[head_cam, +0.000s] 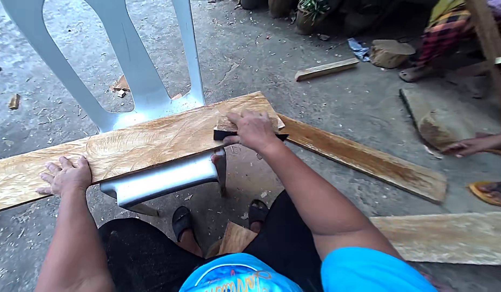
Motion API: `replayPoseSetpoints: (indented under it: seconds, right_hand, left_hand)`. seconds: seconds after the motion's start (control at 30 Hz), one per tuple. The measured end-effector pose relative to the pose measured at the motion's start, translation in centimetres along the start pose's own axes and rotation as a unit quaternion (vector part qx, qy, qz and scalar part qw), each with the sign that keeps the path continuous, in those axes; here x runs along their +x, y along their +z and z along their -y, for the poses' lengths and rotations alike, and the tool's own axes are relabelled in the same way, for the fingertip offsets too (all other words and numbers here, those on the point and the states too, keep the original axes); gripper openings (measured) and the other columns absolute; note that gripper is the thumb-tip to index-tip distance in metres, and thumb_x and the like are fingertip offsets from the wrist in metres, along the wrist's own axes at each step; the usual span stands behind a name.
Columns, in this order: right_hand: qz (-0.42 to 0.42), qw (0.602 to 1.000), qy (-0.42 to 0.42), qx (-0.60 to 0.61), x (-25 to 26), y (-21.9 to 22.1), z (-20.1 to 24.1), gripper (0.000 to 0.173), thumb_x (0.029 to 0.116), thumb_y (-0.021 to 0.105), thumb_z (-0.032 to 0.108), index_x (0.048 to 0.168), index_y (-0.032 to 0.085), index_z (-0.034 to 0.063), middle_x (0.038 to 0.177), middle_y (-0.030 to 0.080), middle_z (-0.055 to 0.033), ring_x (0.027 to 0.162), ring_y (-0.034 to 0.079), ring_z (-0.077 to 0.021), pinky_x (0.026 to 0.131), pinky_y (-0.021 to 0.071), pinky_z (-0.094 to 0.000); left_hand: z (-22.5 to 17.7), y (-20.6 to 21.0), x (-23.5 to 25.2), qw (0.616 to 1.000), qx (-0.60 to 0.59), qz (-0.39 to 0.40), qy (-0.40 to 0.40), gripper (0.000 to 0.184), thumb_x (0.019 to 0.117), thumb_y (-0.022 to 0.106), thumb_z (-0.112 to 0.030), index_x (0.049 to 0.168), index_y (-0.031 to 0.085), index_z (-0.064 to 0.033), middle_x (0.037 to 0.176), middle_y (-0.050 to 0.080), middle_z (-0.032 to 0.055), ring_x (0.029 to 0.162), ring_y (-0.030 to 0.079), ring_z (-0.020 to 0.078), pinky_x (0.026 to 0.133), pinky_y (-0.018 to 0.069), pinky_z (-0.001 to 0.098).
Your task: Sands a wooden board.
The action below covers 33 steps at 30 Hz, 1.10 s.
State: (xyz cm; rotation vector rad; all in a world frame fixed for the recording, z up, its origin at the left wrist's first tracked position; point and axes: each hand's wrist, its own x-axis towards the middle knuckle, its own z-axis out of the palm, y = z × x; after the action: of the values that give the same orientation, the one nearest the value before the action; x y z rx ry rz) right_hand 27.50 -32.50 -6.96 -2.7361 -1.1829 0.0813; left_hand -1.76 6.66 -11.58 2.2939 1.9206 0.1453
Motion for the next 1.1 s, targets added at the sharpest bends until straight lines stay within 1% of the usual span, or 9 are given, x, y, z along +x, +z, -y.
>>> replayPoseSetpoints:
  seconds: [0.2, 0.27, 0.33, 0.43, 0.53, 0.6, 0.73, 1.0, 1.1]
  right_hand:
    - [-0.049, 0.973, 0.223, 0.031, -3.0, -1.2, -8.9, 0.078, 0.0848, 0.080, 0.055, 0.147, 0.055, 0.0139, 0.131, 0.062, -0.0308, 0.124, 0.056, -0.0517, 0.101, 0.0374, -0.0752]
    - [-0.090, 0.949, 0.287, 0.091, -4.6, -0.7, -11.0, 0.080, 0.0863, 0.079, 0.055, 0.147, 0.053, 0.0086, 0.135, 0.060, -0.0316, 0.127, 0.055, -0.0526, 0.102, 0.0355, -0.0773]
    - [-0.168, 0.912, 0.318, 0.195, -6.1, 0.6, -12.7, 0.083, 0.0870, 0.079, 0.054, 0.147, 0.051, 0.0040, 0.136, 0.060, -0.0304, 0.129, 0.056, -0.0488, 0.106, 0.0386, -0.0723]
    - [-0.289, 0.811, 0.317, 0.398, -7.3, 3.0, -13.4, 0.079, 0.0896, 0.079, 0.045, 0.146, 0.048, -0.0003, 0.133, 0.061, -0.0248, 0.121, 0.062, -0.0321, 0.105, 0.0494, -0.0518]
    - [-0.331, 0.731, 0.285, 0.524, -7.7, 2.2, -12.0, 0.069, 0.0952, 0.072, 0.042, 0.145, 0.045, 0.0027, 0.127, 0.061, -0.0132, 0.111, 0.064, -0.0132, 0.097, 0.0547, -0.0337]
    - [-0.338, 0.673, 0.267, 0.601, -7.9, 0.9, -11.2, 0.062, 0.1010, 0.064, 0.043, 0.147, 0.042, 0.0075, 0.125, 0.062, -0.0064, 0.109, 0.064, -0.0082, 0.095, 0.0561, -0.0303]
    - [-0.306, 0.549, 0.233, 0.742, -8.6, 0.1, -10.4, 0.060, 0.1062, 0.041, 0.058, 0.149, 0.042, 0.0149, 0.124, 0.067, -0.0038, 0.113, 0.067, -0.0132, 0.096, 0.0582, -0.0383]
    - [-0.265, 0.492, 0.123, 0.820, -9.2, -0.4, -10.1, 0.058, 0.1067, 0.022, 0.063, 0.136, 0.051, 0.0215, 0.114, 0.070, -0.0004, 0.107, 0.069, -0.0131, 0.092, 0.0604, -0.0385]
    - [-0.262, 0.481, 0.113, 0.829, -8.8, -0.3, -9.6, 0.060, 0.1066, 0.021, 0.063, 0.137, 0.051, 0.0208, 0.115, 0.070, -0.0015, 0.108, 0.069, -0.0149, 0.092, 0.0603, -0.0397]
  left_hand:
    - [0.1, 0.2, 0.4, 1.000, 0.002, 0.003, 0.003, 0.078, 0.1026, 0.022, -0.063, 0.161, 0.028, -0.0132, 0.169, 0.014, 0.0200, 0.155, 0.007, 0.0460, 0.112, 0.0021, 0.0795]
    - [0.3, 0.1, 0.7, 1.000, 0.009, 0.006, 0.008, 0.079, 0.1027, 0.021, -0.064, 0.162, 0.026, -0.0118, 0.169, 0.013, 0.0221, 0.155, 0.008, 0.0478, 0.112, 0.0034, 0.0801]
    - [0.2, 0.1, 0.8, 1.000, 0.008, 0.015, 0.013, 0.079, 0.1037, 0.020, -0.062, 0.162, 0.023, -0.0088, 0.168, 0.009, 0.0262, 0.154, 0.006, 0.0506, 0.111, 0.0035, 0.0811]
    - [-1.1, -0.3, -0.4, 0.999, 0.003, 0.033, 0.002, 0.080, 0.1041, 0.021, -0.063, 0.163, 0.017, -0.0085, 0.168, 0.002, 0.0285, 0.153, 0.002, 0.0518, 0.113, 0.0031, 0.0795]
    - [-5.1, -0.3, -3.3, 0.999, -0.002, 0.034, 0.041, 0.083, 0.1031, 0.024, -0.065, 0.163, 0.018, -0.0081, 0.166, 0.001, 0.0322, 0.152, 0.002, 0.0556, 0.113, 0.0019, 0.0794]
    - [-8.6, 0.0, -5.8, 0.994, -0.012, 0.049, 0.100, 0.081, 0.1044, 0.026, -0.062, 0.163, 0.017, -0.0059, 0.165, -0.001, 0.0344, 0.151, 0.000, 0.0582, 0.112, 0.0002, 0.0809]
    - [-15.6, 1.5, -11.3, 0.971, -0.015, 0.083, 0.224, 0.076, 0.1067, 0.028, -0.057, 0.162, 0.020, -0.0056, 0.165, 0.002, 0.0345, 0.150, 0.001, 0.0604, 0.109, 0.0001, 0.0839]
    - [-25.3, 5.4, -22.6, 0.863, 0.005, 0.120, 0.491, 0.073, 0.1057, 0.030, -0.059, 0.161, 0.028, -0.0107, 0.167, 0.012, 0.0290, 0.152, 0.006, 0.0549, 0.112, 0.0033, 0.0808]
    - [-26.1, 5.8, -25.2, 0.815, -0.078, 0.160, 0.552, 0.061, 0.1086, 0.032, -0.050, 0.155, 0.043, -0.0123, 0.166, 0.023, 0.0225, 0.153, 0.012, 0.0496, 0.116, -0.0005, 0.0761]
